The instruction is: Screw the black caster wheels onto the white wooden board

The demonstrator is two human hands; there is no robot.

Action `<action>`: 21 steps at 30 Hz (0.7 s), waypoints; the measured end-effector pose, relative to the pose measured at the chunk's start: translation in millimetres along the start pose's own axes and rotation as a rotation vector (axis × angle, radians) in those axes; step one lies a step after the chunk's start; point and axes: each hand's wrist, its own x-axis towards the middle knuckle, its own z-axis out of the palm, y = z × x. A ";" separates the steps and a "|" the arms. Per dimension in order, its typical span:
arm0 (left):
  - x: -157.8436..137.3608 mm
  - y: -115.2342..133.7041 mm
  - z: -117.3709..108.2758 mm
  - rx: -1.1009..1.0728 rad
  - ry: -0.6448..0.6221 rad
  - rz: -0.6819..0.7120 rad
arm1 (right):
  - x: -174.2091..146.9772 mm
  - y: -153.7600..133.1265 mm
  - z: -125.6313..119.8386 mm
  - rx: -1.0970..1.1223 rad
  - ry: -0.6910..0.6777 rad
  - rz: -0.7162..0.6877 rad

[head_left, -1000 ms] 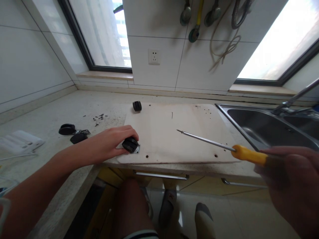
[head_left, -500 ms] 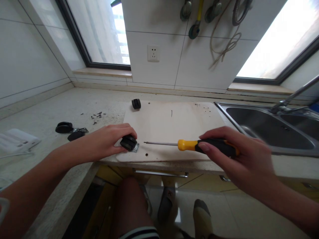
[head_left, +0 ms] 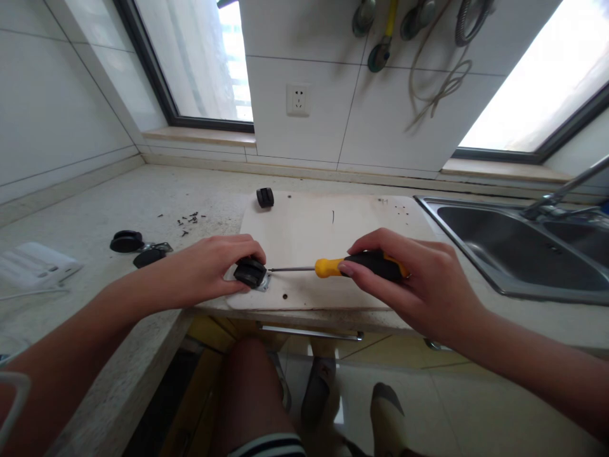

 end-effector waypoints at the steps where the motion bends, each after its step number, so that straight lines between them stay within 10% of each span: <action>1: 0.1 0.3 -0.3 -0.002 0.001 -0.001 | 0.4 0.3 -0.2 0.000 0.001 0.000; 21: -0.3 2.1 1.7 0.005 0.008 0.001 | 0.2 -0.8 1.6 -0.006 -0.025 -0.010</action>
